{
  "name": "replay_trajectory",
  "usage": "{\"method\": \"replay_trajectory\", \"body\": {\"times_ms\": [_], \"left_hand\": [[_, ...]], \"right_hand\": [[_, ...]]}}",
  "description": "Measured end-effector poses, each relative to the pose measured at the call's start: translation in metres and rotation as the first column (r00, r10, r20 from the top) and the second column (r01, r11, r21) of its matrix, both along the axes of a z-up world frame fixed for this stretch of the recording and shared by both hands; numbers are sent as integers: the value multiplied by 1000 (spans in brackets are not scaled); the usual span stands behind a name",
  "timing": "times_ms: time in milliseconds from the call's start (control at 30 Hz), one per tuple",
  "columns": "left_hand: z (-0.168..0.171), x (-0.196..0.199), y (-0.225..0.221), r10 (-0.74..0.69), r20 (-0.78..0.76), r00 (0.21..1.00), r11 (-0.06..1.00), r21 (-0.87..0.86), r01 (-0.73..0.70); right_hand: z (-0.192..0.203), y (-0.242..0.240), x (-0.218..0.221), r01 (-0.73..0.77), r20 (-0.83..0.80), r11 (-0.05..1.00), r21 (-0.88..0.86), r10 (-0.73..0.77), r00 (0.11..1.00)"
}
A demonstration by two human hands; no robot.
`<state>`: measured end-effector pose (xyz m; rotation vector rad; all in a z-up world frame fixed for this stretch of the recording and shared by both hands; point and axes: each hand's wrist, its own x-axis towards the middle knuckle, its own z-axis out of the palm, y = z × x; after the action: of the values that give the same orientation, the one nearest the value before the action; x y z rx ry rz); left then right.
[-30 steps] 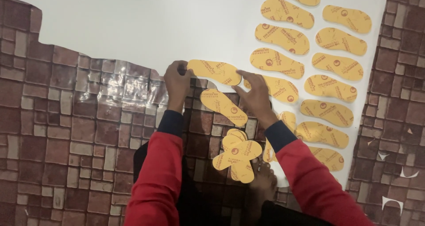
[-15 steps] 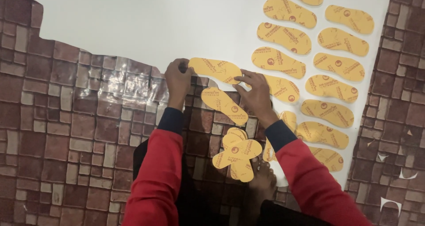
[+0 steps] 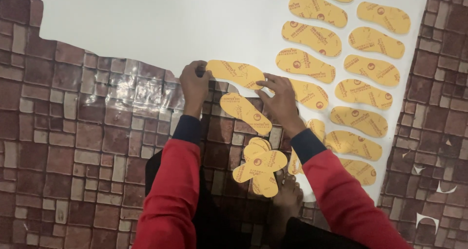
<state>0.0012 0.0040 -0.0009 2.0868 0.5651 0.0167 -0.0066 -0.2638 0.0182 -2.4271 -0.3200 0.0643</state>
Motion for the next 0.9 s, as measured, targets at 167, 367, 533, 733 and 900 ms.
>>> {"method": "replay_trajectory", "body": {"times_ms": [167,367,533,733,900], "left_hand": [[31,-5,-17,-17,99,995,995,98,7],[9,-1,-23,-321,-61,945,943,72,325],[56,-8,-22,-563,-87,822,825,-2,565],[87,-10,-7,-622,-9,783,765,-220,605],[89,-2,-21,-449,8,894,859,-271,434]], "right_hand": [[39,16,-30,-96,31,983,-159,102,994],[26,27,-74,-198,-201,930,-311,139,970],[28,23,-67,-166,-255,977,-136,127,958],[51,1,-31,-107,-222,981,161,142,965],[50,-9,-7,127,-458,956,265,9,889]]}}
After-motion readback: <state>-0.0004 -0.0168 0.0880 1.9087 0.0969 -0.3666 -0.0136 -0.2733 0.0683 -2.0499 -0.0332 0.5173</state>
